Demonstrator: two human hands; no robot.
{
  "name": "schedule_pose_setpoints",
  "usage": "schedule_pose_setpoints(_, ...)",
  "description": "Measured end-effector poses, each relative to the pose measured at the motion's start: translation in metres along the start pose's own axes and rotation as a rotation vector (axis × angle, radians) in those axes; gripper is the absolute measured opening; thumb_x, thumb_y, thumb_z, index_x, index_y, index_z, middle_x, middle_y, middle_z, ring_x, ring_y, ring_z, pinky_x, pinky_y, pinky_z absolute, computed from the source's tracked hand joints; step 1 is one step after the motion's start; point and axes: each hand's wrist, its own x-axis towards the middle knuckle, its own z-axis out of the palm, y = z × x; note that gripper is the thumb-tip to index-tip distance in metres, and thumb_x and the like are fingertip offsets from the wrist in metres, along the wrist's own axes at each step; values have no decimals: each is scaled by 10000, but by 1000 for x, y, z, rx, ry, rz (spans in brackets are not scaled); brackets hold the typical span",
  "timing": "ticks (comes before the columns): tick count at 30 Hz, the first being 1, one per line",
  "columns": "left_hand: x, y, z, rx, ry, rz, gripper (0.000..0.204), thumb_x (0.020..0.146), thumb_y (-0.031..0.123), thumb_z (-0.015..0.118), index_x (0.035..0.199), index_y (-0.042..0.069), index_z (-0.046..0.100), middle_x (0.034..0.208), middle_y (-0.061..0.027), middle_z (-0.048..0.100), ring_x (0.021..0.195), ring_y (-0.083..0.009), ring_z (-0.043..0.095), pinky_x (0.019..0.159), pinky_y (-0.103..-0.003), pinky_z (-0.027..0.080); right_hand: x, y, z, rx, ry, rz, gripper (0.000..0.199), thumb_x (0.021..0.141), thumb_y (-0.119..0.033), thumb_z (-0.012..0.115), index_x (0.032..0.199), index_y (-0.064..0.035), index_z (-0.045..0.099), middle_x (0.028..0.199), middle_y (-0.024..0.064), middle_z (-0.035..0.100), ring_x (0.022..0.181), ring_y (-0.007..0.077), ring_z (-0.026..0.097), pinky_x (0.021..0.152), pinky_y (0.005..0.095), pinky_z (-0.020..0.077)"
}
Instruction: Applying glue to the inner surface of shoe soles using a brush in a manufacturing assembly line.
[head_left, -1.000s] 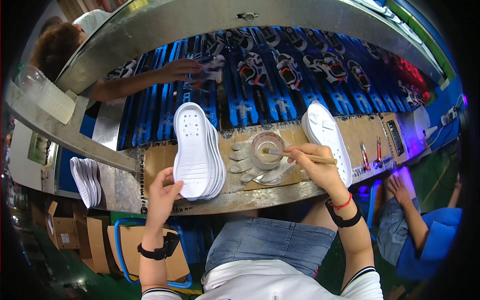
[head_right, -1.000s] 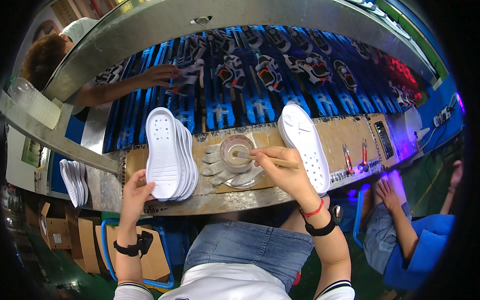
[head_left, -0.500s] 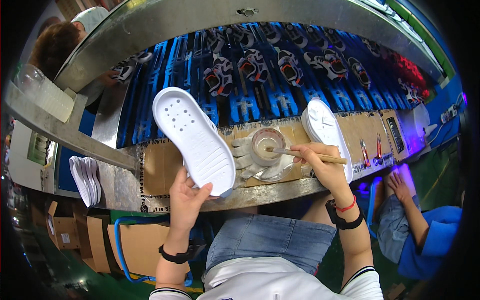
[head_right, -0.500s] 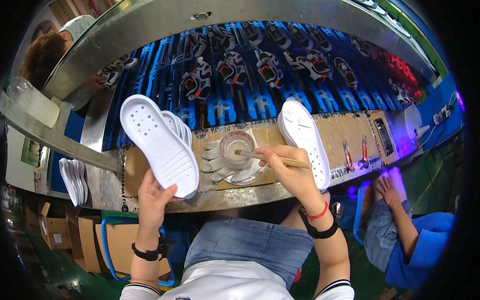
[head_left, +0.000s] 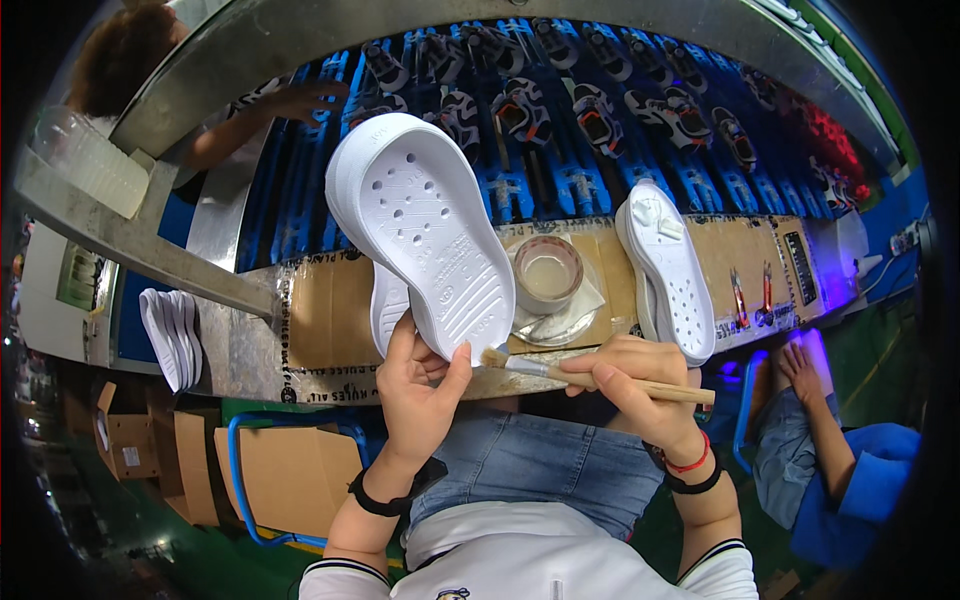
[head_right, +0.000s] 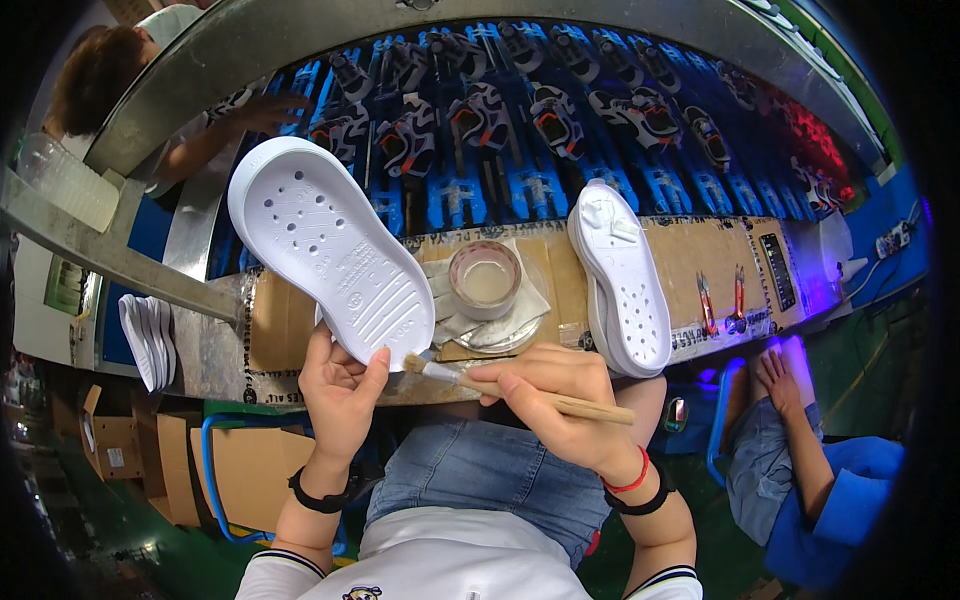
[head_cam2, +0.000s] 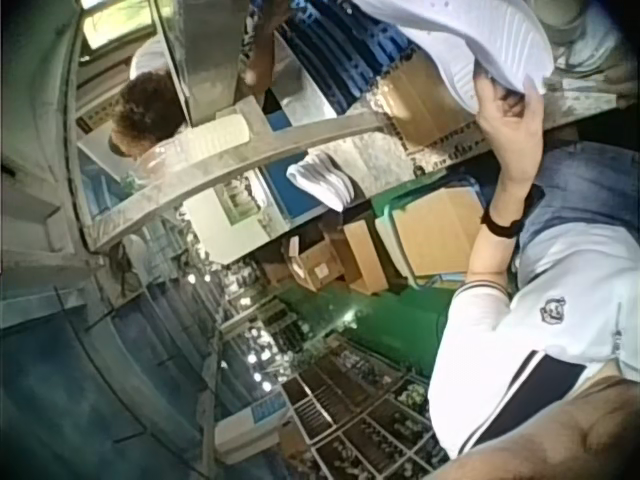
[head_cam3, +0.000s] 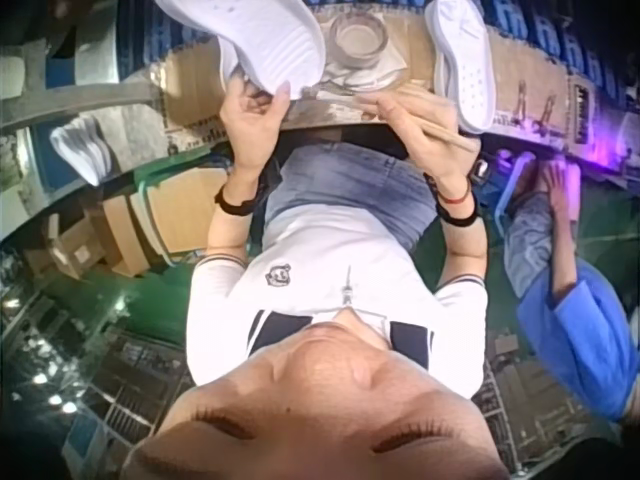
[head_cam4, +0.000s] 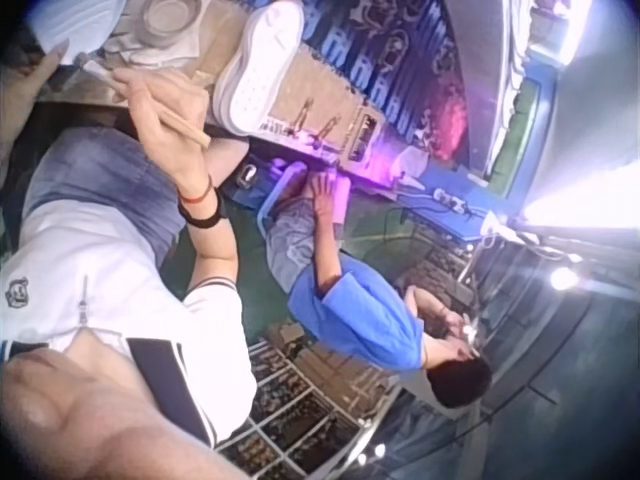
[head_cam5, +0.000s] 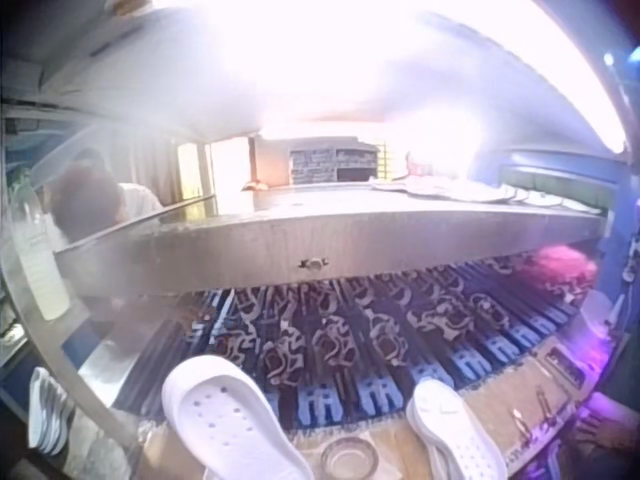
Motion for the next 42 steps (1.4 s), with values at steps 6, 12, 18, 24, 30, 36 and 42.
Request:
schedule_pose_setpoints(6,-1,2,-1,3,-3,11,532,841,-27,595,1308,-82,346,1041,-177,640,929,-186,648,809,-282,529,3,-5,-3,-6,6,-60,211,843,-39,522,946,28,693,720,95,678,635,198,618,619,315,455)
schedule_pose_setpoints(12,-4,4,-4,14,5,19,534,840,-28,593,1308,-90,344,1038,-179,641,927,-189,648,815,-287,529,-1,-6,-11,-51,-12,-93,200,819,-42,544,924,19,703,699,88,667,615,197,586,607,311,438)
schedule_pose_setpoints(18,0,5,-5,3,4,14,535,839,-31,591,1310,-93,345,1039,-181,641,927,-192,648,818,-290,529,6,-5,-11,-128,-60,-99,192,804,-41,558,909,10,710,695,92,662,615,212,579,615,323,423)
schedule_pose_setpoints(24,8,8,-2,5,-15,26,531,835,-34,597,1300,-98,348,1034,-181,642,925,-189,647,798,-285,532,13,-7,-14,-148,-25,-140,194,806,-26,543,905,17,704,698,94,661,605,220,582,600,322,422)
schedule_pose_setpoints(30,21,38,1,-70,-120,-33,572,806,-53,621,1237,-28,246,1063,-234,613,922,-217,648,766,-278,538,-18,-17,-39,89,396,-2,296,810,-125,500,890,95,681,747,162,674,616,207,612,620,303,461)
schedule_pose_setpoints(36,138,129,62,-250,-448,86,550,814,-8,617,1255,-75,296,1066,-228,610,848,-240,668,729,-305,571,-74,-1,-55,346,953,61,398,799,-196,497,899,157,649,776,247,656,637,269,645,663,302,515)
schedule_pose_setpoints(42,268,213,95,-445,-428,239,540,829,96,691,1188,-191,407,1218,-251,489,997,-285,619,845,-294,554,-66,-9,-41,425,839,76,399,809,-192,489,916,158,647,776,249,658,640,265,647,657,309,519)
